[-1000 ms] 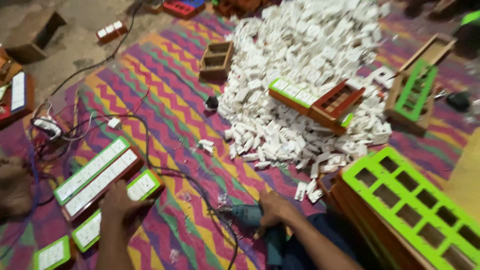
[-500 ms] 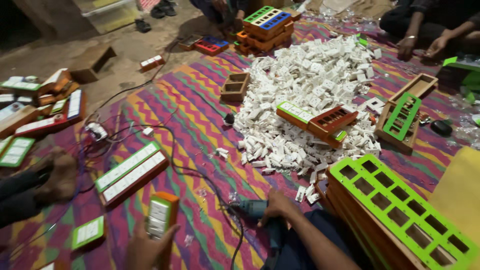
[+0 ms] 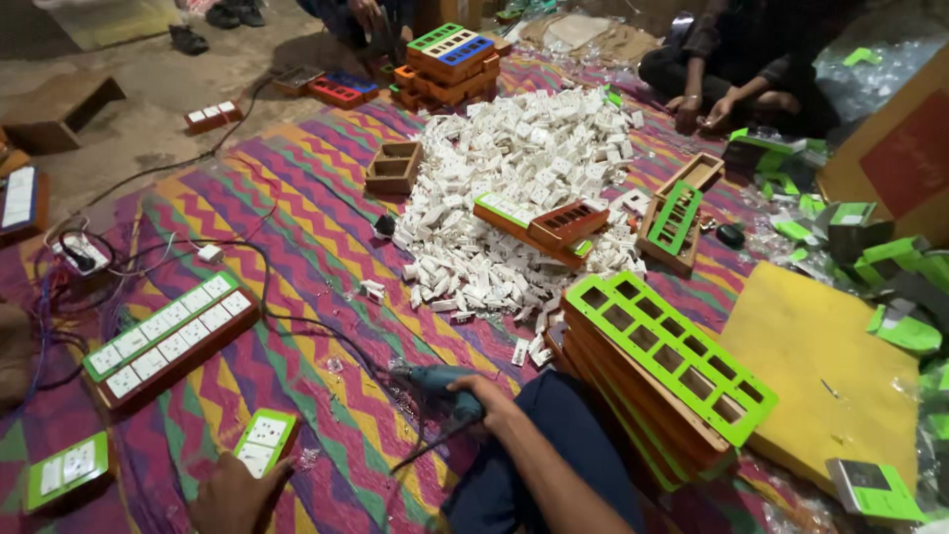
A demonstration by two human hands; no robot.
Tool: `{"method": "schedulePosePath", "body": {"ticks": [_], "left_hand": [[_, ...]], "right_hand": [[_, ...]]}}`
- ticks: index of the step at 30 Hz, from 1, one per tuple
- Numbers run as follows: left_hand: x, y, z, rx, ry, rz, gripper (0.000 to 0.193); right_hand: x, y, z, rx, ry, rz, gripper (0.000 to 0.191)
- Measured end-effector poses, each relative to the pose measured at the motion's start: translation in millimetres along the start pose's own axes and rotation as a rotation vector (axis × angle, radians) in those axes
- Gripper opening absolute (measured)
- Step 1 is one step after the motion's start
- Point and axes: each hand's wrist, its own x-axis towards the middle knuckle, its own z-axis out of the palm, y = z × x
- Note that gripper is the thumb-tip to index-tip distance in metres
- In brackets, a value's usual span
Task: The person sits cross-legged on a floor mat and uses a corded electric drill to drive screws, attaching white multi-socket panels onto green-framed boards to assemble power strips. They position each panel, drill screws at several points, then set the finished board aside and pick up the next one.
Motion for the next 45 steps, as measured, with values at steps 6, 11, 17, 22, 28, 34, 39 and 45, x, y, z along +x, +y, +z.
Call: {"method": "schedulePosePath", "body": {"ticks": [6, 11, 17, 22, 28, 34, 39, 45], "left_hand": [[12, -12, 12, -0.557, -0.017, -0.034, 0.087], [40, -14, 13, -0.309, 0.215, -0.11, 0.111], [28, -30, -30, -0.572, 0.427, -0.029, 0.113], [-8, -30, -52, -1.31, 0.297, 0.133, 0.058], [-45, 4, -40, -1.522, 0.171, 0.025, 0.035], [-38, 20, -33, -1.64, 0.135, 0.069, 0.029], [-31, 11, -13, -1.675, 0.094, 0.096, 0.017], [-26, 2, -9, -1.601, 0.168, 0.201, 0.026]], "right_hand": [[18, 26, 19, 0.15, 0.113, -0.066, 0.032], [38, 12, 8, 0.274, -0.33, 0.044, 0.036], [20, 3, 5, -0.05, -0.089, -0.365, 0.032], [-43, -3, 21, 0.471, -0.475, -0.325, 0.029], [-121, 30, 47, 0.388, -0.731, -0.442, 0.032], [-152, 41, 77, -0.436, -0.497, -0.799, 0.043], [-155, 74, 106, -0.745, -0.437, -0.987, 0.061], [-160, 86, 118, -0.743, -0.426, -0.96, 0.062]]}}
